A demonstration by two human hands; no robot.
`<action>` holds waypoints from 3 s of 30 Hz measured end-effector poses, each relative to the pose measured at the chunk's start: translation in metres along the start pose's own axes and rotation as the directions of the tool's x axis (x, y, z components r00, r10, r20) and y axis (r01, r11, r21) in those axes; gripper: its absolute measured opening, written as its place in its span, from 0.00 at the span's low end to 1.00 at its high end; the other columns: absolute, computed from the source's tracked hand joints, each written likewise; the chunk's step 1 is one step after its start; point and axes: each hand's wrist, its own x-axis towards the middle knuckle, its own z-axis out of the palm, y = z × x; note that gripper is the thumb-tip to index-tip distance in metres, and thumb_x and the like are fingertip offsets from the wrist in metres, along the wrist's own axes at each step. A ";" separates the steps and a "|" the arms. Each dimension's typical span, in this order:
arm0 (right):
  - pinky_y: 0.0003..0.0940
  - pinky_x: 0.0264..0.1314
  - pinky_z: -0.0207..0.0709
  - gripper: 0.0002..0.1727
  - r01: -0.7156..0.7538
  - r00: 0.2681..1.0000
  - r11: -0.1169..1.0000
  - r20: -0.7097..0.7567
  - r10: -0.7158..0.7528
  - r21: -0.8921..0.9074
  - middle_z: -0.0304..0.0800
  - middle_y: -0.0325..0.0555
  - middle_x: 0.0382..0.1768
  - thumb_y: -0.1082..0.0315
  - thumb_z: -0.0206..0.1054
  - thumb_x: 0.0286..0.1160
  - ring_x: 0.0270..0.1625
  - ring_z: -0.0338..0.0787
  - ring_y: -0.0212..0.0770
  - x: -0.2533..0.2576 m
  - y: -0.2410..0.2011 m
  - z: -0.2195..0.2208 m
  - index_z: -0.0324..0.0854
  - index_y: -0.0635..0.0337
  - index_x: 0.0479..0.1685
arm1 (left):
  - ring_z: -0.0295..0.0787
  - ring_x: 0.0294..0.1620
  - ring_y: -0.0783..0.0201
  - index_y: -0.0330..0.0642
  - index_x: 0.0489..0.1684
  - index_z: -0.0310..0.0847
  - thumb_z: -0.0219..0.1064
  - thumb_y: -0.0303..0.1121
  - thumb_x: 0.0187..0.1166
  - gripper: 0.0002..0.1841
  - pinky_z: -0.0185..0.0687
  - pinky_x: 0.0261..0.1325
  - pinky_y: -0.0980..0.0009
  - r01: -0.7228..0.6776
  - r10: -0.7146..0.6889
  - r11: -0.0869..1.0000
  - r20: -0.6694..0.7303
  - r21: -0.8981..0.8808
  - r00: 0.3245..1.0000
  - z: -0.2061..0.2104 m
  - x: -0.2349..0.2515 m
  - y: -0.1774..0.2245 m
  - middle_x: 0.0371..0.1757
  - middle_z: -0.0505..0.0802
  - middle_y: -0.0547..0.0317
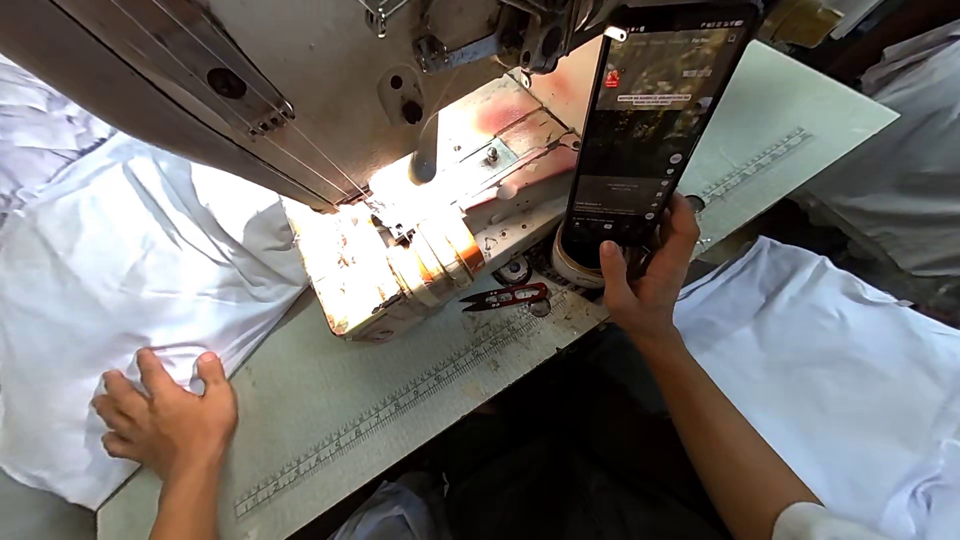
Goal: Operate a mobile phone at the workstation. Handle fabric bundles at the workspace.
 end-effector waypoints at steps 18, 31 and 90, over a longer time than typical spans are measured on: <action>0.39 0.63 0.83 0.42 -0.070 0.997 0.992 0.021 0.072 -0.100 0.81 0.60 0.67 0.53 0.60 0.79 0.65 0.87 0.37 0.001 -0.003 -0.001 0.51 0.72 0.86 | 0.42 0.94 0.28 0.44 0.93 0.56 0.48 0.63 0.85 0.42 0.39 0.84 0.24 -0.003 0.003 1.000 -0.008 -0.001 1.000 0.001 0.001 0.000 0.94 0.54 0.31; 0.36 0.68 0.82 0.41 -0.043 0.999 0.998 0.016 0.043 -0.045 0.80 0.59 0.68 0.56 0.61 0.79 0.67 0.85 0.35 0.000 -0.001 0.000 0.51 0.72 0.86 | 0.42 0.94 0.28 0.44 0.93 0.55 0.47 0.64 0.85 0.42 0.38 0.84 0.24 -0.005 0.005 1.000 -0.005 0.008 1.000 0.001 0.001 -0.001 0.94 0.54 0.32; 0.38 0.73 0.79 0.39 0.022 1.000 1.000 -0.011 -0.022 -0.016 0.79 0.60 0.70 0.58 0.63 0.80 0.70 0.84 0.38 -0.001 0.001 0.000 0.53 0.72 0.84 | 0.41 0.94 0.28 0.44 0.93 0.55 0.47 0.65 0.85 0.43 0.37 0.84 0.24 -0.008 0.008 1.000 -0.002 -0.002 1.000 0.002 0.001 -0.004 0.94 0.53 0.32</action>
